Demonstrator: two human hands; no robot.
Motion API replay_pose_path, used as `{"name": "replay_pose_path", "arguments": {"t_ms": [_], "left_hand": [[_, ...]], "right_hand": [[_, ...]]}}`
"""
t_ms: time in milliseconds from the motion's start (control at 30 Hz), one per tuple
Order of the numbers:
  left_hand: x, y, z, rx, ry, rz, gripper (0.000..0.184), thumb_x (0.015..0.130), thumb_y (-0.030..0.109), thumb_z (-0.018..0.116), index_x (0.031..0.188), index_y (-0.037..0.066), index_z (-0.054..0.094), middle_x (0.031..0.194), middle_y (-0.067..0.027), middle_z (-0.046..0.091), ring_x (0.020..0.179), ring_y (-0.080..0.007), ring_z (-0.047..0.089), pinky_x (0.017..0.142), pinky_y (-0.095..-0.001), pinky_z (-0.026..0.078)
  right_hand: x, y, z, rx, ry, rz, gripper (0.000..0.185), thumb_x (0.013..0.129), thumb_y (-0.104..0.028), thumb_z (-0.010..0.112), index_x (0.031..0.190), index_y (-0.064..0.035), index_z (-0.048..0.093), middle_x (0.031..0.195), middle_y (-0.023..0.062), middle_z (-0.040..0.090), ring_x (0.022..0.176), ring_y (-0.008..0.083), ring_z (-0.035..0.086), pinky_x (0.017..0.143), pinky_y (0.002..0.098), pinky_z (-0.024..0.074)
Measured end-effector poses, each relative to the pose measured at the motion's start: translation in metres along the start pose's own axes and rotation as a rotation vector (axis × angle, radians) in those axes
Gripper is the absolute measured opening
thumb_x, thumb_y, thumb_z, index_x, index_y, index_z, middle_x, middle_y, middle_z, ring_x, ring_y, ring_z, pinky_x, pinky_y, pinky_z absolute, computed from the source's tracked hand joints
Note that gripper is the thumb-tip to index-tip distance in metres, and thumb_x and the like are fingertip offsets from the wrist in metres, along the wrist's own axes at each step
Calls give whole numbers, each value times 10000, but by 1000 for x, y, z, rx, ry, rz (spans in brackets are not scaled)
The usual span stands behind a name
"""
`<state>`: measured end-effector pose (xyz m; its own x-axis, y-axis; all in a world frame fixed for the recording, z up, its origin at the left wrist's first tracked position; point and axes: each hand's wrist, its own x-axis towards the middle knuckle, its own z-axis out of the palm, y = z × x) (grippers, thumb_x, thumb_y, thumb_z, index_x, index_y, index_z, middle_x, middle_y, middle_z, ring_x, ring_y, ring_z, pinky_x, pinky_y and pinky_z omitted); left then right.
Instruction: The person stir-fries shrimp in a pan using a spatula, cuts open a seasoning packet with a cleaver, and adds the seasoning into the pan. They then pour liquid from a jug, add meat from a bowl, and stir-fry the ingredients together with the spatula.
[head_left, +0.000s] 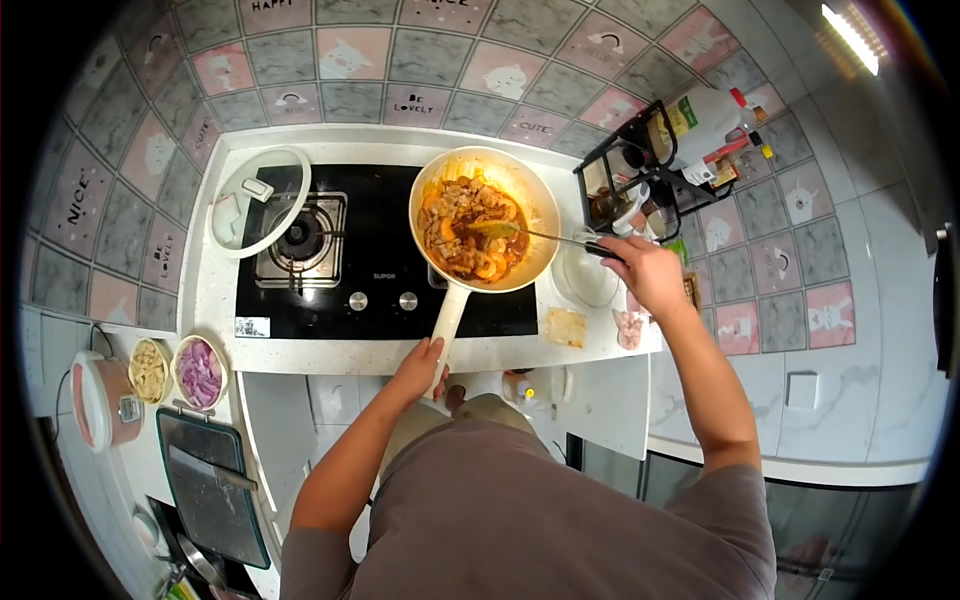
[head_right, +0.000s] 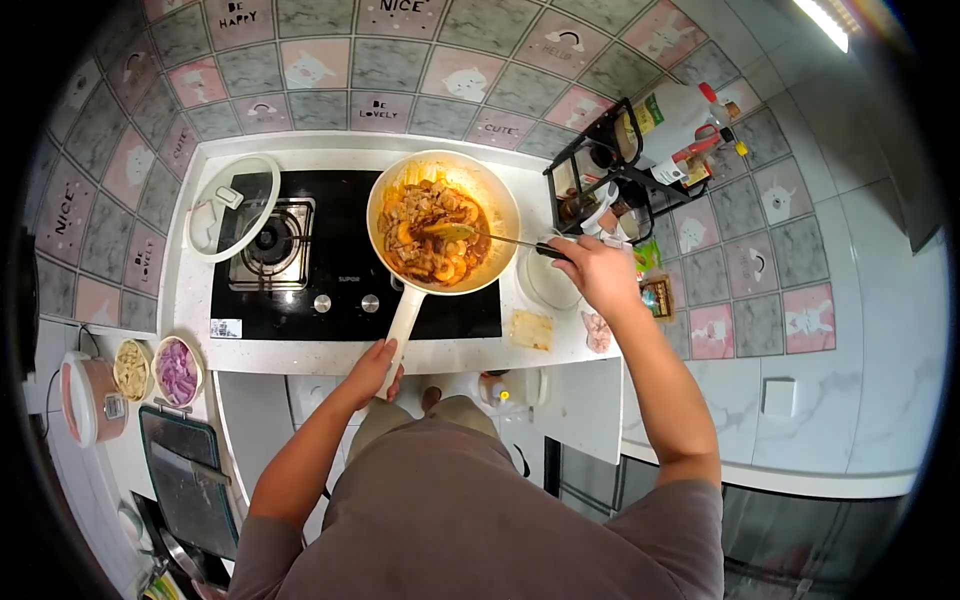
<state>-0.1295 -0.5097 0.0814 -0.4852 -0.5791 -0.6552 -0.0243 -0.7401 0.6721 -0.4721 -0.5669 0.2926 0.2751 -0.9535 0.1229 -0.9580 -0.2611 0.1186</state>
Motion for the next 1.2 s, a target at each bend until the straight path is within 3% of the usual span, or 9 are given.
{"name": "replay_pose_path", "arguments": {"t_ms": [233, 400, 600, 767, 867, 1033, 1200], "left_hand": [[-1, 1, -1, -13, -26, 13, 328, 1052, 414, 355, 1066, 96, 434, 720, -35, 525, 448, -155, 481, 415, -331, 429], [-2, 1, -1, 10, -35, 13, 342, 1051, 426, 352, 1076, 95, 434, 717, -35, 523, 449, -157, 479, 419, -335, 427], [3, 0, -2, -1, -22, -6, 358, 1046, 439, 363, 1092, 92, 438, 718, -37, 522, 446, -158, 473, 417, -335, 423], [2, -1, -3, -42, -22, -20, 356, 1045, 438, 368, 1105, 94, 437, 732, -39, 527, 445, -158, 467, 420, -332, 420], [3, -1, -3, -28, -26, -3, 354, 1044, 439, 374, 1105, 96, 437, 732, -40, 526, 444, -159, 466, 420, -329, 417], [2, -2, -3, -67, -33, -24, 346, 1045, 434, 378, 1107, 99, 434, 731, -41, 525, 443, -160, 464, 421, -329, 415], [-2, 1, -1, -46, -24, -28, 347, 1044, 437, 381, 1114, 100, 431, 731, -41, 525, 444, -159, 463, 422, -330, 415]], "right_hand": [[-21, -43, -51, -68, -81, 49, 279, 827, -269, 709, 1105, -250, 713, 761, 17, 596, 670, 247, 634, 572, 368, 516], [-19, -65, -10, -57, -194, 117, 276, 886, -304, 654, 1155, -260, 694, 775, 38, 638, 693, 262, 661, 591, 385, 537], [-5, -57, 11, -90, -47, 220, 274, 901, -299, 640, 1167, -250, 687, 792, 56, 623, 683, 271, 658, 579, 393, 532], [-24, -66, 31, -28, -77, 179, 277, 906, -307, 636, 1175, -254, 679, 756, 52, 593, 622, 273, 637, 527, 386, 516], [-40, -64, 10, 41, -109, 114, 276, 895, -299, 648, 1163, -249, 687, 749, 55, 589, 622, 269, 631, 541, 382, 517], [-56, -62, -39, 73, -198, 222, 281, 852, -278, 690, 1131, -255, 711, 758, 47, 601, 633, 252, 623, 579, 374, 522], [-34, -70, 1, 70, -163, 264, 291, 848, -244, 686, 1138, -236, 709, 785, 81, 615, 705, 303, 650, 633, 413, 535]]}}
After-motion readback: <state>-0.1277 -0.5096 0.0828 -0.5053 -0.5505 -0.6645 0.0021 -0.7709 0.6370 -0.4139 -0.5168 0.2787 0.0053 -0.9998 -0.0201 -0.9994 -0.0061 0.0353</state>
